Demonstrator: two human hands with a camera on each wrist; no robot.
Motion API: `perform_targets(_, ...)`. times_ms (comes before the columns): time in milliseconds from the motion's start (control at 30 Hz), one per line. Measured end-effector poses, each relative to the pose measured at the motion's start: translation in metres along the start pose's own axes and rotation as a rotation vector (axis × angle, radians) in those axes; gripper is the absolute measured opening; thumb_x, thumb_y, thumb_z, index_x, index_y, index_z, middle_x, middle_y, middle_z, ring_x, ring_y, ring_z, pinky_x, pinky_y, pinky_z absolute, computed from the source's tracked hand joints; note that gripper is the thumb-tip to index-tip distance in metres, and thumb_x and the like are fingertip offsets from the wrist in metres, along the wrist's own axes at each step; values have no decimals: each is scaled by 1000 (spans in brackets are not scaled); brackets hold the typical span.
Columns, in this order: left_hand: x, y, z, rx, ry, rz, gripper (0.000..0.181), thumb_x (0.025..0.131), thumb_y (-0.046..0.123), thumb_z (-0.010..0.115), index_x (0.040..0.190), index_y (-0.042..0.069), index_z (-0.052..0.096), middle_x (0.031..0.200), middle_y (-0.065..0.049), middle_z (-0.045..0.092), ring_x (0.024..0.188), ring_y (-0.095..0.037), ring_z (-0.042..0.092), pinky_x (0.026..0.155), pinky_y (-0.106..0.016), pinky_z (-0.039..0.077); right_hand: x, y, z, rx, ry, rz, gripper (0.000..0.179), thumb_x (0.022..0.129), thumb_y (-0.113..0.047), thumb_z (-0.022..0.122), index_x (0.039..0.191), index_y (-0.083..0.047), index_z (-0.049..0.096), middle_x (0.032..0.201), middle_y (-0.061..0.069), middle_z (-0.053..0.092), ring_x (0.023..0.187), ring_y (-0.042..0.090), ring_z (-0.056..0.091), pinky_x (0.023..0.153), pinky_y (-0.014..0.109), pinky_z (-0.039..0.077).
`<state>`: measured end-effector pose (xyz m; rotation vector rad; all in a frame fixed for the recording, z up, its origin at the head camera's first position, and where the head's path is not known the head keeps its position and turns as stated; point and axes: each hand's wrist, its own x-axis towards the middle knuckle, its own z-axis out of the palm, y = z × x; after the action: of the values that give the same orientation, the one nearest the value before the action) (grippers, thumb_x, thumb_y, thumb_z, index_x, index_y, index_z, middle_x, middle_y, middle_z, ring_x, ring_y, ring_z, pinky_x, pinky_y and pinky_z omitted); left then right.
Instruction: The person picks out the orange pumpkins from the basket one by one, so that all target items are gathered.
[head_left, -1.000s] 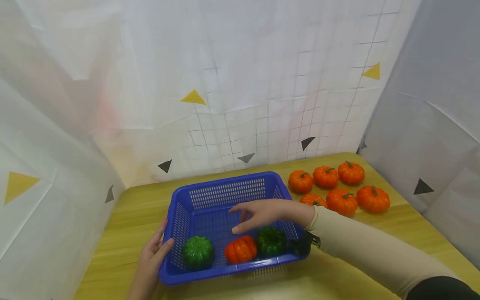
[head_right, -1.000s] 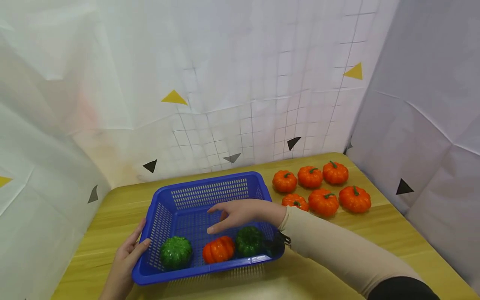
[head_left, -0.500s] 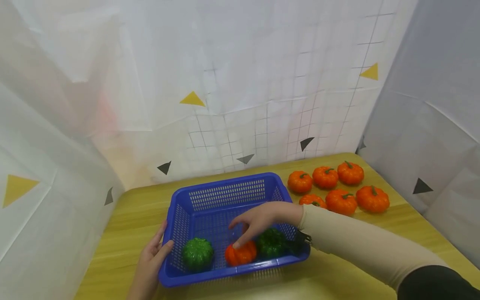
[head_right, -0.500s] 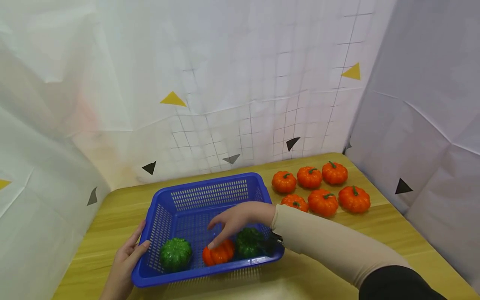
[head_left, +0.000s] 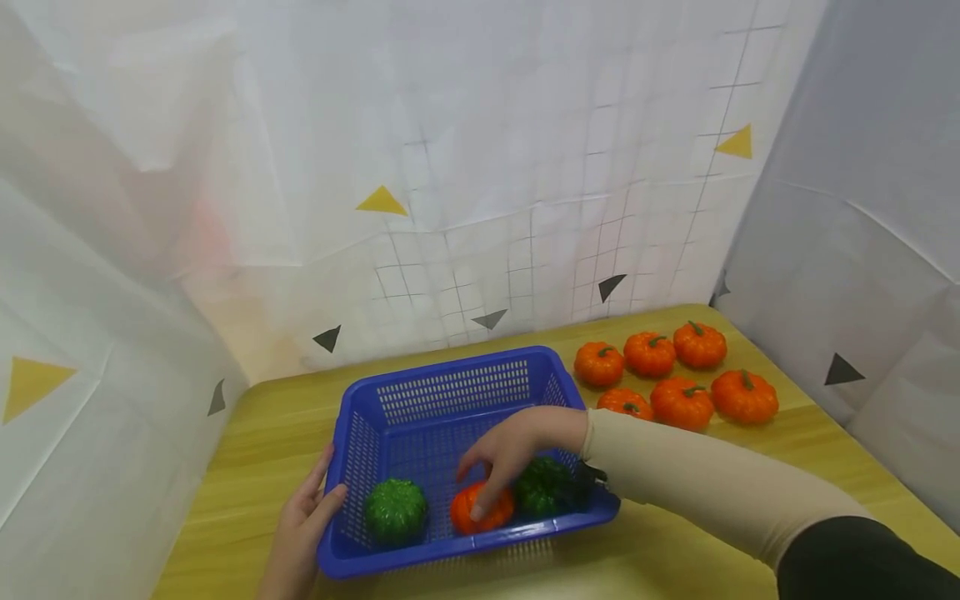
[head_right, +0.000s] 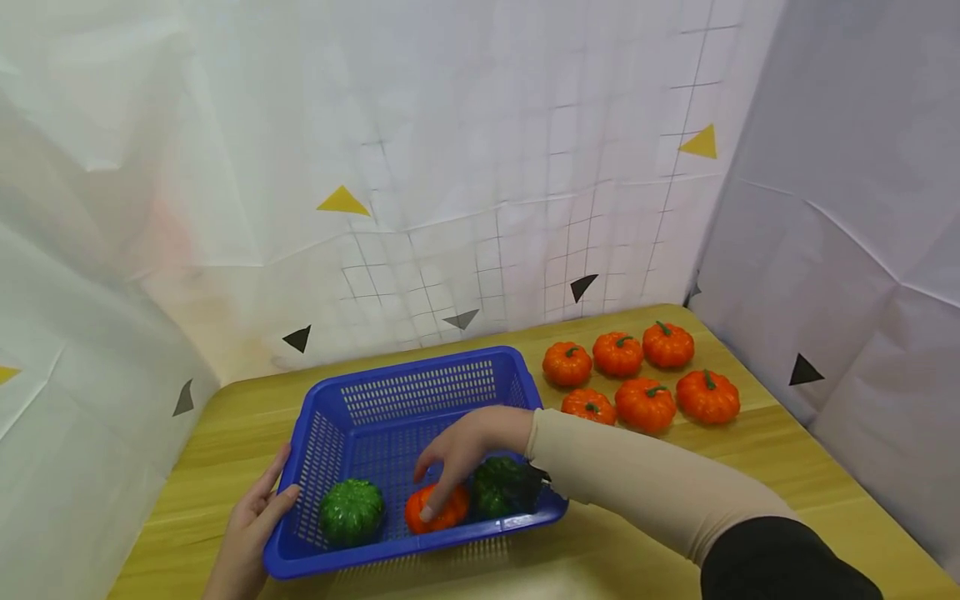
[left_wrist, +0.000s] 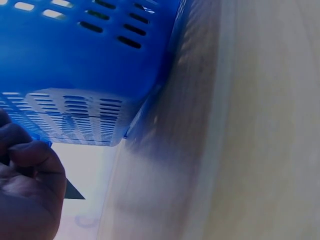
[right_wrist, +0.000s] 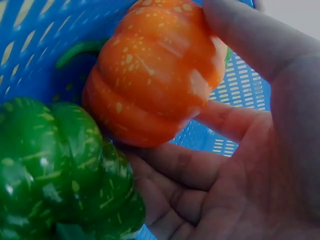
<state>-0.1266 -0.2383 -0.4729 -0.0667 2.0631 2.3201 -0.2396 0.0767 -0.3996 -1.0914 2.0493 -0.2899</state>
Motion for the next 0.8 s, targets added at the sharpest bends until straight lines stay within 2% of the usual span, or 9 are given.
perform_targets(167, 0, 0, -1, 16, 2, -3, 65, 102, 21, 55, 159, 22, 23, 139, -30, 49, 109, -32, 65, 84, -51, 56, 2, 0, 0, 14, -8, -5, 65, 87, -57, 68, 143, -29, 51, 133, -5, 56, 109, 4, 57, 98, 28, 47)
perform_targets(400, -1, 2, -1, 24, 11, -22, 67, 102, 23, 57, 159, 22, 22, 141, -29, 47, 111, -32, 64, 85, -51, 56, 5, -4, 1, -24, -12, -15, 70, 86, -64, 64, 145, -28, 50, 144, -10, 47, 133, 10, 41, 110, 31, 37)
perform_targets(633, -2, 0, -2, 26, 4, 19, 65, 102, 19, 55, 159, 19, 23, 135, -31, 51, 108, -34, 64, 83, -51, 56, 7, -4, 4, -9, 21, -32, 70, 85, -60, 67, 144, -25, 50, 143, -6, 49, 131, 12, 44, 108, 31, 39)
perform_targets(800, -1, 0, -2, 24, -5, 25, 65, 103, 19, 54, 159, 19, 22, 136, -33, 50, 108, -35, 64, 83, -52, 56, 1, -3, 0, 67, 72, -31, 80, 81, -55, 74, 148, -23, 44, 139, -5, 52, 121, 9, 51, 99, 26, 45)
